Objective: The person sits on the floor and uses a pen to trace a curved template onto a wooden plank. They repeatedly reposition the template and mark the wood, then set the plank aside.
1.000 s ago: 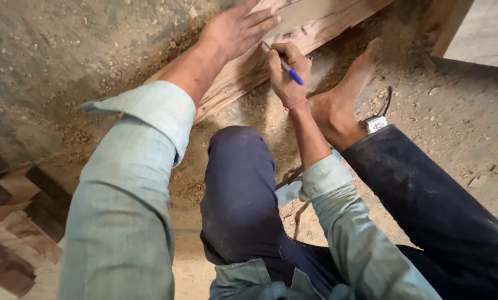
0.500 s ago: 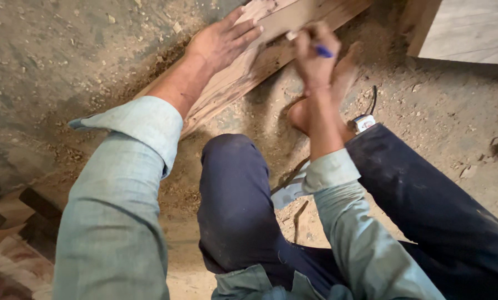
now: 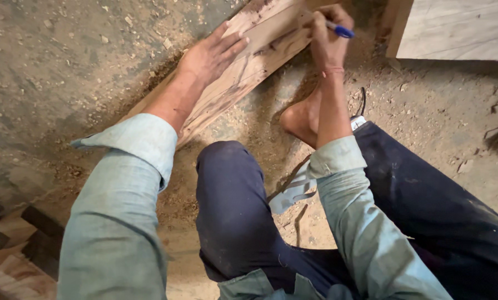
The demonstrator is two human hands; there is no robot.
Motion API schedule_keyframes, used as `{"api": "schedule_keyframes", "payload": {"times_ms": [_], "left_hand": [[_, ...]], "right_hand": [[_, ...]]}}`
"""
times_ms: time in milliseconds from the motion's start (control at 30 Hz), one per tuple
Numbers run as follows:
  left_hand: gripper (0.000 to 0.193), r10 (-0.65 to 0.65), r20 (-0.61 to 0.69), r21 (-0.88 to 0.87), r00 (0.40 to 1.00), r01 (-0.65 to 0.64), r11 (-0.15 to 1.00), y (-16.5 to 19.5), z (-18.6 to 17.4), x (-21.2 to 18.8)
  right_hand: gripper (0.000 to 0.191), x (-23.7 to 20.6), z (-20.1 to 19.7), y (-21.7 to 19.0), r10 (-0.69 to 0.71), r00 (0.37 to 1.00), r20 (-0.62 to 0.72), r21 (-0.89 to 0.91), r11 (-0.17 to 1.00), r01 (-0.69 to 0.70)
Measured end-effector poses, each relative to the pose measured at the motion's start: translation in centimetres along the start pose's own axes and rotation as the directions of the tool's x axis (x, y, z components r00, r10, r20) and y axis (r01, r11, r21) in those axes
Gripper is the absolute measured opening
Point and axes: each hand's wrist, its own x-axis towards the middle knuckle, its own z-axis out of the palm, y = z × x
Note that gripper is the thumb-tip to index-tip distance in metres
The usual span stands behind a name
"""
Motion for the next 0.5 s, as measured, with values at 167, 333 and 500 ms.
{"api": "schedule_keyframes", "payload": {"times_ms": [167, 333, 500], "left_hand": [[0.07, 0.026, 0.052, 0.042, 0.998, -0.028, 0.999, -0.4, -0.8, -0.3], [0.071, 0.016, 0.068, 0.053, 0.998, -0.019, 0.998, -0.1, -0.6, -0.1], [0.065, -0.017, -0.01, -0.112, 1.0, 0.016, 0.994, -0.5, -1.1, -0.7]], "right_hand": [[0.012, 0.3, 1.1, 0.0, -0.011, 0.998, 0.06, 0.039, 0.999, 0.009], [0.011, -0.2, 0.4, 0.0, -0.177, 0.98, 0.085, -0.066, 0.981, 0.183], [0.01, -2.0, -1.2, -4.2, -0.199, 0.978, 0.063, -0.258, 0.944, 0.208]]}}
